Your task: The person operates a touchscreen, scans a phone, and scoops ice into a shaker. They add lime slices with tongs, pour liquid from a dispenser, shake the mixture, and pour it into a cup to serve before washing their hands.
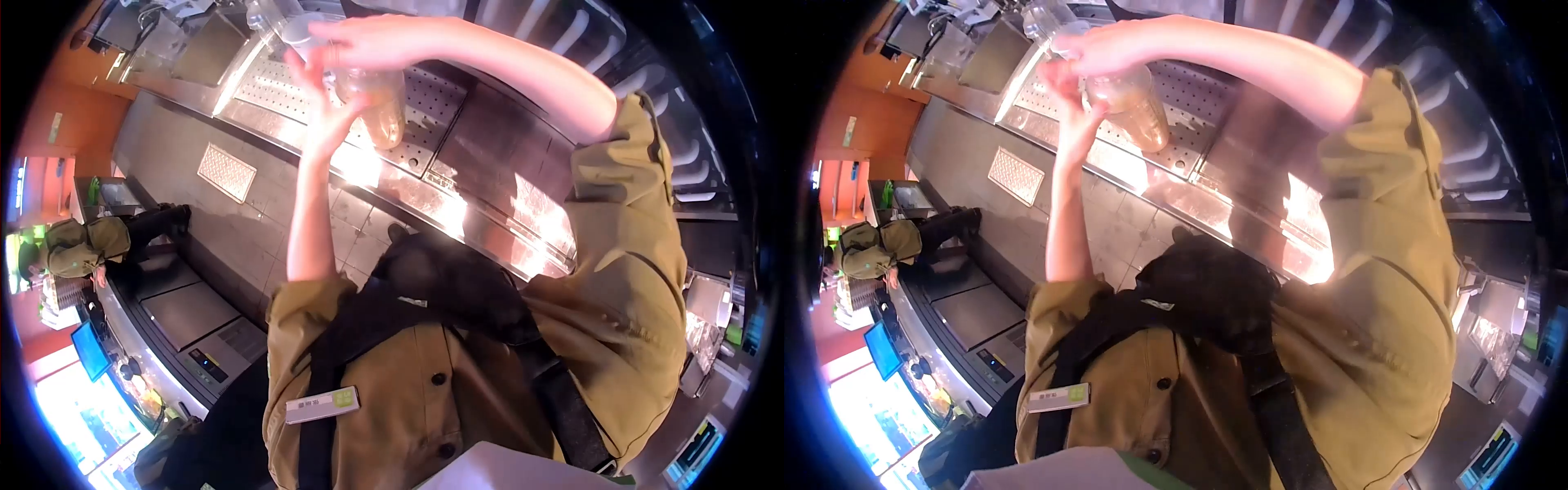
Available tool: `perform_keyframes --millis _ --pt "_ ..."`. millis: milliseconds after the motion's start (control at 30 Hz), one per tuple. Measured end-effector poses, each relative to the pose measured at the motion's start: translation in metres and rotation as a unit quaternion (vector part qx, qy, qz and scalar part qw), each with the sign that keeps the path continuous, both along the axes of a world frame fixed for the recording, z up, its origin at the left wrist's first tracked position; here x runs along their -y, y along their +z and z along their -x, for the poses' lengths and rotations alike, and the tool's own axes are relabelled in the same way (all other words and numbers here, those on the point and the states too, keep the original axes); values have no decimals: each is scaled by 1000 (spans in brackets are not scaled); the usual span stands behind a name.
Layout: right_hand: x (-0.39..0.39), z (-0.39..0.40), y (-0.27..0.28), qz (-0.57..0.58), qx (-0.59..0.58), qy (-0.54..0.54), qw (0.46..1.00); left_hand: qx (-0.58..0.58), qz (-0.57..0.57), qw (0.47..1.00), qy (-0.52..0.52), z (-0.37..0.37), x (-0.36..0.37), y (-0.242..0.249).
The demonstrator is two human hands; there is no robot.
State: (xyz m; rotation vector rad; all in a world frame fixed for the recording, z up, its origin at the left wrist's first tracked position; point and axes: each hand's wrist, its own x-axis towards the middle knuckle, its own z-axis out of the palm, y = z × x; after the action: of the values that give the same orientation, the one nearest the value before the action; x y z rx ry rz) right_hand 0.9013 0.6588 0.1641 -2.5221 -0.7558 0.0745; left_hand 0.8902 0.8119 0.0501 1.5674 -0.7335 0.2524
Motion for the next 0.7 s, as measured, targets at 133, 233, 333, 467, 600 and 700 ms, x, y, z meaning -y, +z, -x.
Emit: perform_keyframes --millis 133,233,333,467,600,700 --pt "10 -16 -12 -59 -78 -6 995 -495 233 810 212 55 -14 -41" --pt "17 -10 -34 -192 -301 -51 933 -738 451 500 -42 55 -3 -100" --pt "22 7 -31 -205 -382 5 901 -775 544 309 -83 18 24 -148" --pt "51 70 -41 -151 -417 -8 896 -653 465 590 -92 -8 28 -197" --pt "30 181 -97 -413 -147 37 898 -407 247 866 151 46 -10 -66" --pt "8 234 -89 -496 55 145 854 -114 266 952 -100 78 -48 69"
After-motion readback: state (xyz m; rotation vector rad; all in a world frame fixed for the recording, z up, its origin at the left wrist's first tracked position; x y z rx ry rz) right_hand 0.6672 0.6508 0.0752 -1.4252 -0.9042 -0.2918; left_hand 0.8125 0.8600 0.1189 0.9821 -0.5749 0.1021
